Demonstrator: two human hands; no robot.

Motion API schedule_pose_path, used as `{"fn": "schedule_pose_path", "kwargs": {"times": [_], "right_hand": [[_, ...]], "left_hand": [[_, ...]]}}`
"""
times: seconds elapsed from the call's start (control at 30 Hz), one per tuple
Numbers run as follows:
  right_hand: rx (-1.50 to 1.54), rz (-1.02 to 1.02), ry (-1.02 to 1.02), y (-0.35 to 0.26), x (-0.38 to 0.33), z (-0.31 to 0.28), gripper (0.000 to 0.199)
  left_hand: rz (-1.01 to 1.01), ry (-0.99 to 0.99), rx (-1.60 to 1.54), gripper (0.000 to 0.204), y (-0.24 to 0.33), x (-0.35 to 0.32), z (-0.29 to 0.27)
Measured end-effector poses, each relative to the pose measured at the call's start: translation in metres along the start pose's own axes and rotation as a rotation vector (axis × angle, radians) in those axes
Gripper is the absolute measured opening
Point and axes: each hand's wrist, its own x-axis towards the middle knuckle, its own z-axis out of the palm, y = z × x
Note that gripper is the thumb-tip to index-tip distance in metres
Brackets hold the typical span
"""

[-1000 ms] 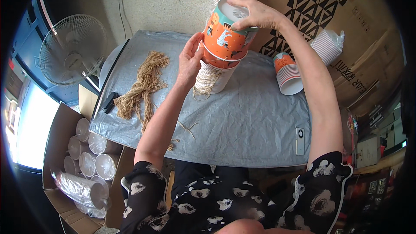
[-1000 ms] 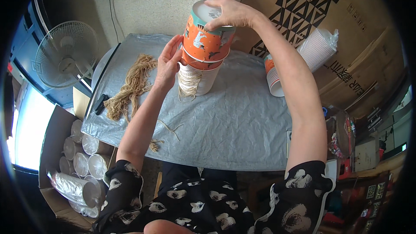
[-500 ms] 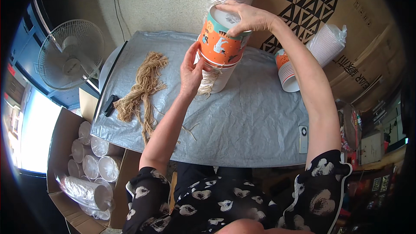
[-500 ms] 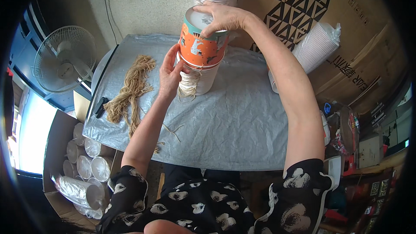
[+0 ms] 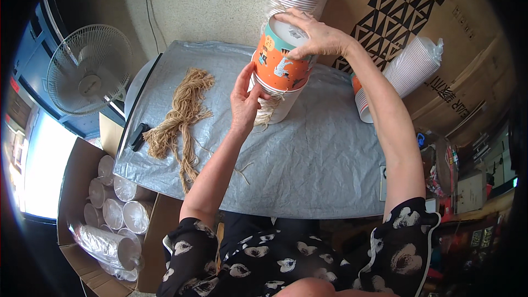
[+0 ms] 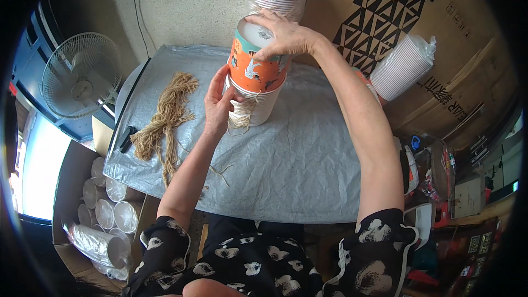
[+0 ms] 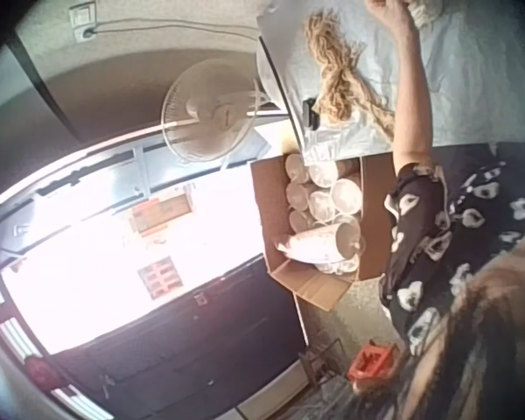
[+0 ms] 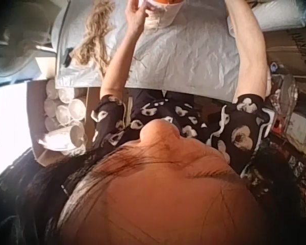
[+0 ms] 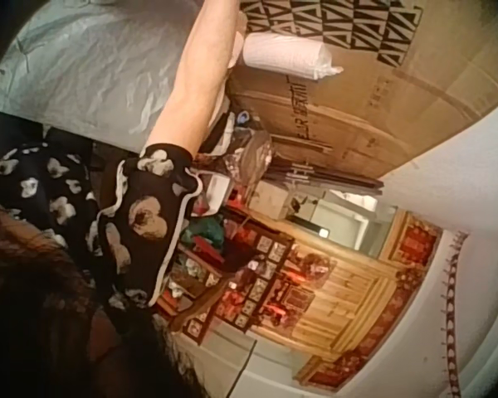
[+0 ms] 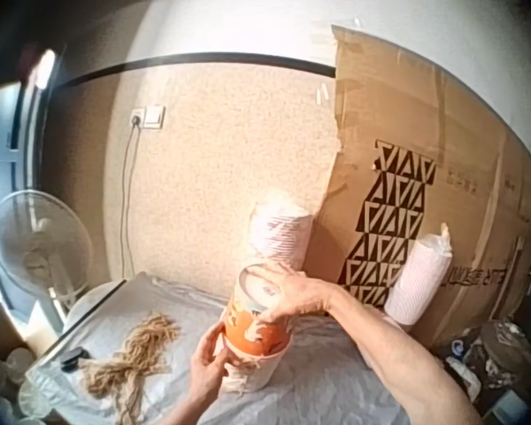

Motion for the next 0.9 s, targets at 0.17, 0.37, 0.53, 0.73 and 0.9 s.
{"fn": "schedule_pose_path", "kwargs": {"times": [0.17,0.37,0.53,0.73,0.9], "right_hand": [[-0.127,0.065,0.131,-0.011,-0.005,0.014,0.100],[-0.075,0.055,0.122,-0.012,-0.007,0.014,0.095],[-0.113,0.070,0.157,-0.004,-0.007,0.019,0.096],[-0.111,0.061,0.161,-0.002,-0.006,0.020,0.096],[-0.136,0.083,0.167,-0.003,-0.009,0.019,0.095]], "left_hand": [[-0.072,0.039,-0.221,0.053,-0.004,0.023,-0.021],[-0.187,-0.012,-0.311,0.080,0.000,0.070,-0.030],[-0.153,-0.086,-0.310,0.091,-0.001,0.094,-0.028],[-0.150,-0.045,-0.072,0.083,0.006,0.120,-0.032],[-0.119,-0.045,-0.175,0.081,0.010,0.113,-0.033]]}}
